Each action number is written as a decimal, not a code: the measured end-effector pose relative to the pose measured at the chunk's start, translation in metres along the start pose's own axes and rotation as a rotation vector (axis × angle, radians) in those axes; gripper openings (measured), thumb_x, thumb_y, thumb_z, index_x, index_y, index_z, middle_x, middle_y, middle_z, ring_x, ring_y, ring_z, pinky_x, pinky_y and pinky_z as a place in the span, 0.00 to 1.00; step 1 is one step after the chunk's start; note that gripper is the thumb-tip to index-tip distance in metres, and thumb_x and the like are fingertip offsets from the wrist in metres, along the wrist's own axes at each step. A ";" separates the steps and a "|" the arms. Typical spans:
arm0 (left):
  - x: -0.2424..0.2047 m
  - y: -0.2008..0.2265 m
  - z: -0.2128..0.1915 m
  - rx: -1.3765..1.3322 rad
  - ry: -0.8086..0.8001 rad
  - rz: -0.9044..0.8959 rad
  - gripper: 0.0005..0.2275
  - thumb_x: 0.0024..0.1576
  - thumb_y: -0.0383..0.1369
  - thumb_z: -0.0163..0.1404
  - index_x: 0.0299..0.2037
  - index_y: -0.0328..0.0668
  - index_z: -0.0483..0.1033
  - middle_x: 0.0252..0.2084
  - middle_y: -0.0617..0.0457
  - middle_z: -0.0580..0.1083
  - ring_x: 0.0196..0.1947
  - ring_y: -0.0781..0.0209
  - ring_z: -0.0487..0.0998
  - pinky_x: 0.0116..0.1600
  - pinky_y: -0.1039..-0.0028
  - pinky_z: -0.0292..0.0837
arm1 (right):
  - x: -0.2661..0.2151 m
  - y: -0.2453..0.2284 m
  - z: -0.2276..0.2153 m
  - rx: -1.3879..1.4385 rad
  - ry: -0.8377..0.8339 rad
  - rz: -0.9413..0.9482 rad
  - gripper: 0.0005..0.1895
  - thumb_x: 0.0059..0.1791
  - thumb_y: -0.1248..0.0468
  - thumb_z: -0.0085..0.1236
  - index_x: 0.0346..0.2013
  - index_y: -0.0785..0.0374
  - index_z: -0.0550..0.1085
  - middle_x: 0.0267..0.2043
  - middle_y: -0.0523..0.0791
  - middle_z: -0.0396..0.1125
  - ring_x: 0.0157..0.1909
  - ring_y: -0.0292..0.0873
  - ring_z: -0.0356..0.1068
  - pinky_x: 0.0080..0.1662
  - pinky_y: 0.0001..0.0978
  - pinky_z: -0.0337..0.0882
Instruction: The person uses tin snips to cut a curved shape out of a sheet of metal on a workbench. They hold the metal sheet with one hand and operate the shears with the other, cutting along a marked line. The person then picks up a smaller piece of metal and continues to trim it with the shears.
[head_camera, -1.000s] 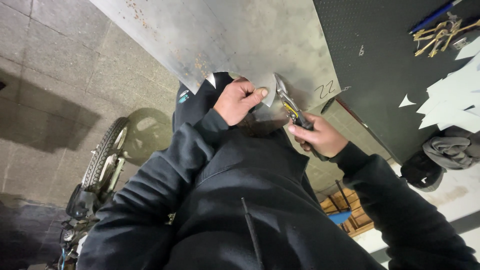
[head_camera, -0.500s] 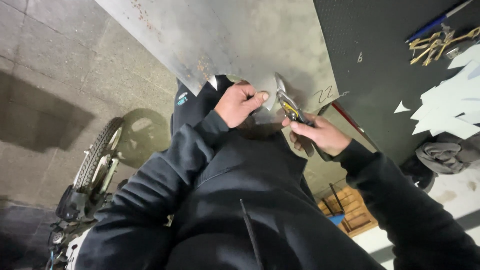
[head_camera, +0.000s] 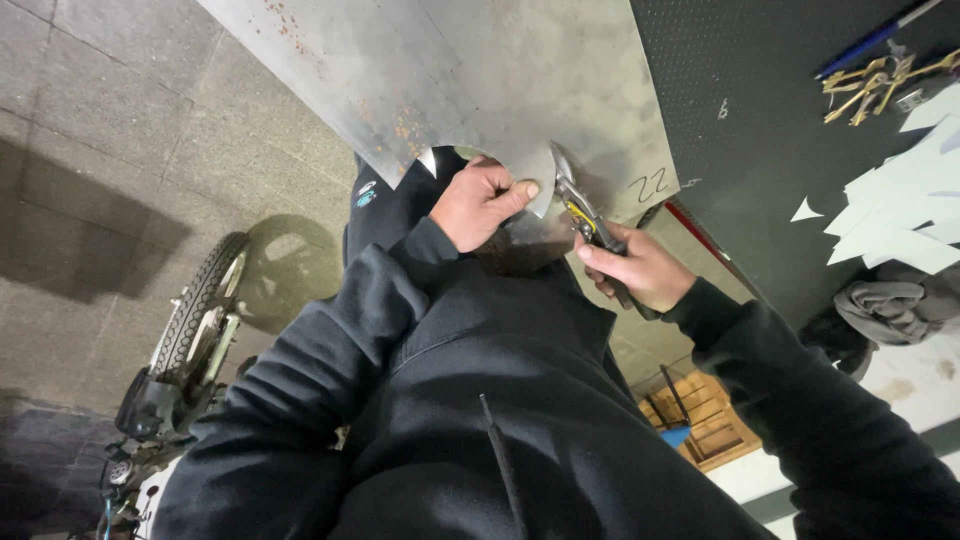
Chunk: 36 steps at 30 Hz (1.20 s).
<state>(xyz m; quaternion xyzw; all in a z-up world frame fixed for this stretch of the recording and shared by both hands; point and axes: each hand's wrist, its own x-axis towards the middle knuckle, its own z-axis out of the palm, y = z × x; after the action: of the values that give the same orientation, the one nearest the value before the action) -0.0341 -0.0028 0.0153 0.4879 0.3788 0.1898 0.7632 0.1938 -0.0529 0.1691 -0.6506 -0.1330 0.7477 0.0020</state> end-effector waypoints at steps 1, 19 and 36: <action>0.000 0.002 0.000 0.002 -0.005 -0.024 0.22 0.61 0.40 0.58 0.19 0.34 0.66 0.19 0.48 0.64 0.25 0.54 0.64 0.34 0.62 0.62 | -0.001 0.000 0.000 0.030 -0.011 -0.007 0.14 0.53 0.53 0.54 0.44 0.60 0.70 0.26 0.39 0.60 0.26 0.34 0.63 0.30 0.28 0.65; -0.002 0.002 -0.005 0.106 0.007 -0.051 0.20 0.59 0.45 0.59 0.22 0.38 0.72 0.21 0.49 0.68 0.32 0.54 0.69 0.41 0.63 0.68 | 0.006 -0.014 -0.021 -0.151 -0.035 0.083 0.18 0.53 0.52 0.52 0.51 0.60 0.70 0.27 0.39 0.63 0.28 0.34 0.66 0.33 0.29 0.69; -0.003 -0.009 -0.001 0.128 -0.007 -0.015 0.22 0.59 0.46 0.58 0.21 0.38 0.71 0.20 0.49 0.68 0.31 0.53 0.69 0.46 0.63 0.68 | 0.002 -0.029 -0.018 -0.208 -0.055 0.049 0.16 0.54 0.53 0.53 0.45 0.62 0.71 0.27 0.39 0.62 0.29 0.34 0.64 0.34 0.29 0.67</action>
<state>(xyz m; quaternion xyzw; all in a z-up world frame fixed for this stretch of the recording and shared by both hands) -0.0373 -0.0081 0.0083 0.5334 0.3911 0.1578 0.7332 0.2060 -0.0216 0.1708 -0.6296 -0.1938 0.7472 -0.0877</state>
